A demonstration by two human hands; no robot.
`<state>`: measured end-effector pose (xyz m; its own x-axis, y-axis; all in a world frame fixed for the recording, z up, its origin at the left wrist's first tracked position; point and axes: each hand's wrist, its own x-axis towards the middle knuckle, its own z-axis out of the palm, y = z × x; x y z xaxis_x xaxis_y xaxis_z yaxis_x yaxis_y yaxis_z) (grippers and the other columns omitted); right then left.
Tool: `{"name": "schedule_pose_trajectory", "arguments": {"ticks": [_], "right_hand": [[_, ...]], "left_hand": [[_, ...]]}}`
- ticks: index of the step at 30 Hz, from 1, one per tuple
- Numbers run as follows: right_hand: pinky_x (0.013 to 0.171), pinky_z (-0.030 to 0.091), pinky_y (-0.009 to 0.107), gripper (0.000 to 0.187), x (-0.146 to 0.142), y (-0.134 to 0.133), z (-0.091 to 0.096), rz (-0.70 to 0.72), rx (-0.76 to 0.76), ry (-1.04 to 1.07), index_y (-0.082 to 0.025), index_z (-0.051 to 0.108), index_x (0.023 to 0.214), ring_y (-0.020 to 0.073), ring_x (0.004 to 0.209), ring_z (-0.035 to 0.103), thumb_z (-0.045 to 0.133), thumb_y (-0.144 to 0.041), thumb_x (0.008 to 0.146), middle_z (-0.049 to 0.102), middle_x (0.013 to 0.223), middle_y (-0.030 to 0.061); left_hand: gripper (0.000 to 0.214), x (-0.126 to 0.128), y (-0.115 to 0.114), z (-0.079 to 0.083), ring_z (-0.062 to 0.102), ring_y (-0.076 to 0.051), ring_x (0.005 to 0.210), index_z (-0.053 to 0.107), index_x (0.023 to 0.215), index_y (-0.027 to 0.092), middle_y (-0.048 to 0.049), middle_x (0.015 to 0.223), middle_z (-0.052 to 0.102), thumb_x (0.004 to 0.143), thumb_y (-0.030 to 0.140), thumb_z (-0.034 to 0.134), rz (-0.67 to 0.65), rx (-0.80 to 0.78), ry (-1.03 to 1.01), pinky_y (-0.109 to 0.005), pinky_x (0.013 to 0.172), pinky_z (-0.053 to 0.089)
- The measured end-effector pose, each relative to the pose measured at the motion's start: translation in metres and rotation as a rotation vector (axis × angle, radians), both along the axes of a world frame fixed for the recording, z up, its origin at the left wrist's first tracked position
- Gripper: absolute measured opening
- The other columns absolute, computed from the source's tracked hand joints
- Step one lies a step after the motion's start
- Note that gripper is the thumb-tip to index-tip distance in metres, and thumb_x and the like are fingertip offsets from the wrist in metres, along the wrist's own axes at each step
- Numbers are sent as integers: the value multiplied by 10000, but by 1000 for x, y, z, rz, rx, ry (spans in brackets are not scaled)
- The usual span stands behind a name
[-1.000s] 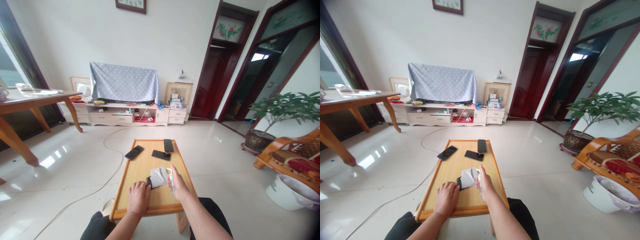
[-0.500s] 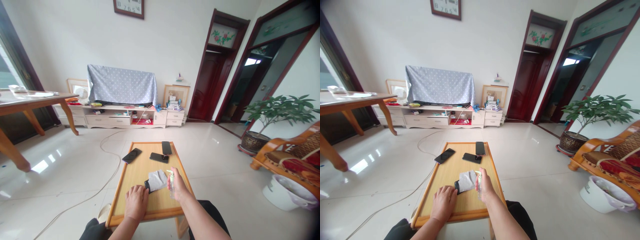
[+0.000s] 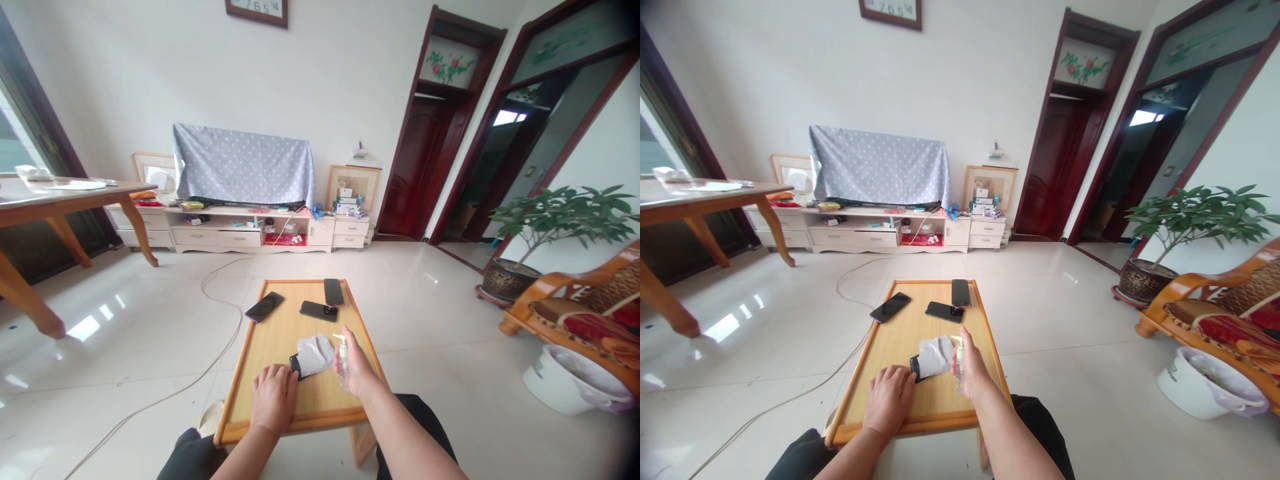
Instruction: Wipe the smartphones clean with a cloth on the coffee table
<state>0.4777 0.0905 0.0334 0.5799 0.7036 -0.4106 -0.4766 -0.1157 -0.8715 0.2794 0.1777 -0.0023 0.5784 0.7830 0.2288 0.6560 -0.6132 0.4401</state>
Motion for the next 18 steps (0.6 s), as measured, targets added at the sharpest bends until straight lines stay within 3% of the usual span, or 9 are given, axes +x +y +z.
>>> {"name": "schedule_pose_trajectory", "arguments": {"ticks": [12, 18], "right_hand": [[442, 341, 249, 603, 2, 1, -3, -25, 1, -32, -217, 467, 523, 106, 387, 424, 470, -703, 880, 478, 436, -11], [440, 340, 250, 641, 7, -1, -3, -37, 24, 43, -212, 530, 559, 126, 425, 471, 436, -768, 864, 538, 469, 18]], "left_hand": [[325, 0, -1, 1, 522, -248, 1047, 663, 933, 259, -56, 1069, 666, 990, 424, 390, -4, -5, 14, -381, 881, 324], [336, 1, -1, 0, 521, -247, 1049, 668, 952, 251, -61, 1074, 665, 991, 429, 386, 4, -8, 14, -384, 892, 325]]}}
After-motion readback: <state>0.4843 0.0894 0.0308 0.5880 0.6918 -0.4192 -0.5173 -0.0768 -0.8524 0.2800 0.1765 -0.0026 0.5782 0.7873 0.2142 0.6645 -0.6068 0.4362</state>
